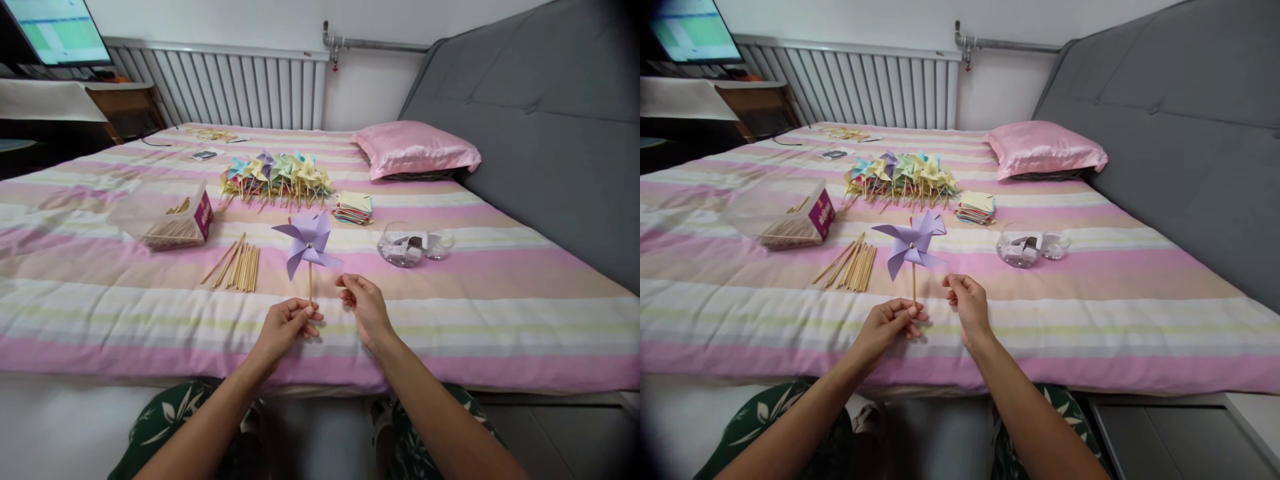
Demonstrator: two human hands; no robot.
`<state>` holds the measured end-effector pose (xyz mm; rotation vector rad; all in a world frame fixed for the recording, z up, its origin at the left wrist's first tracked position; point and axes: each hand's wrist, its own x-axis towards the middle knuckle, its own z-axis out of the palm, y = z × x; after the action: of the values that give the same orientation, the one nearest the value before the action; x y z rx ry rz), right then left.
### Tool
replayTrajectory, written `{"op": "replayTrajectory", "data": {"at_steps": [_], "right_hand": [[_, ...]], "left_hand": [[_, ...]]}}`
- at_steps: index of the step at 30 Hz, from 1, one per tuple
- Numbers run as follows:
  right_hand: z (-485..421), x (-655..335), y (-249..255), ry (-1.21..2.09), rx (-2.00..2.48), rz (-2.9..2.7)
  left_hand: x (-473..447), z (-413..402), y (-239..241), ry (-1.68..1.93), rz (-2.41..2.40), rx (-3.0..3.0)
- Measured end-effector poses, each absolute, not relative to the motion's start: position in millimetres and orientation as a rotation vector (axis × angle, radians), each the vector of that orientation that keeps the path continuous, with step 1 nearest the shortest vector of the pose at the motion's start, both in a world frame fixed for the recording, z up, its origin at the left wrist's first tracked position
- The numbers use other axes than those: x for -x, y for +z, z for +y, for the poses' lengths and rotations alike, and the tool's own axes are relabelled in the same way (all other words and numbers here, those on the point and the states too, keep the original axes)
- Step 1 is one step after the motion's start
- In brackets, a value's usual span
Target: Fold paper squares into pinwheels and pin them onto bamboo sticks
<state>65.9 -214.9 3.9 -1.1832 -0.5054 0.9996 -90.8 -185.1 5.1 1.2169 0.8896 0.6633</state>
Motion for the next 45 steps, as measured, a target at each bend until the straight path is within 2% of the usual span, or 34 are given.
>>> {"op": "replayTrajectory", "data": {"at_steps": [22, 30, 36, 45], "right_hand": [[-215, -63, 1, 1.045, 1.232, -0.592], [-218, -60, -4, 1.087, 1.274, -0.635], [-218, -53, -8, 1.133, 1.327, -0.730], [-214, -27, -23, 0.862, 1.410, -1.000]], "left_hand": [[92, -183, 1, 0.671, 0.857, -1.224], [115, -156, 12, 0.996, 1.066, -1.242], [132, -143, 12, 1.097, 1.101, -1.221], [147, -139, 19, 1.182, 1.012, -1.154]]}}
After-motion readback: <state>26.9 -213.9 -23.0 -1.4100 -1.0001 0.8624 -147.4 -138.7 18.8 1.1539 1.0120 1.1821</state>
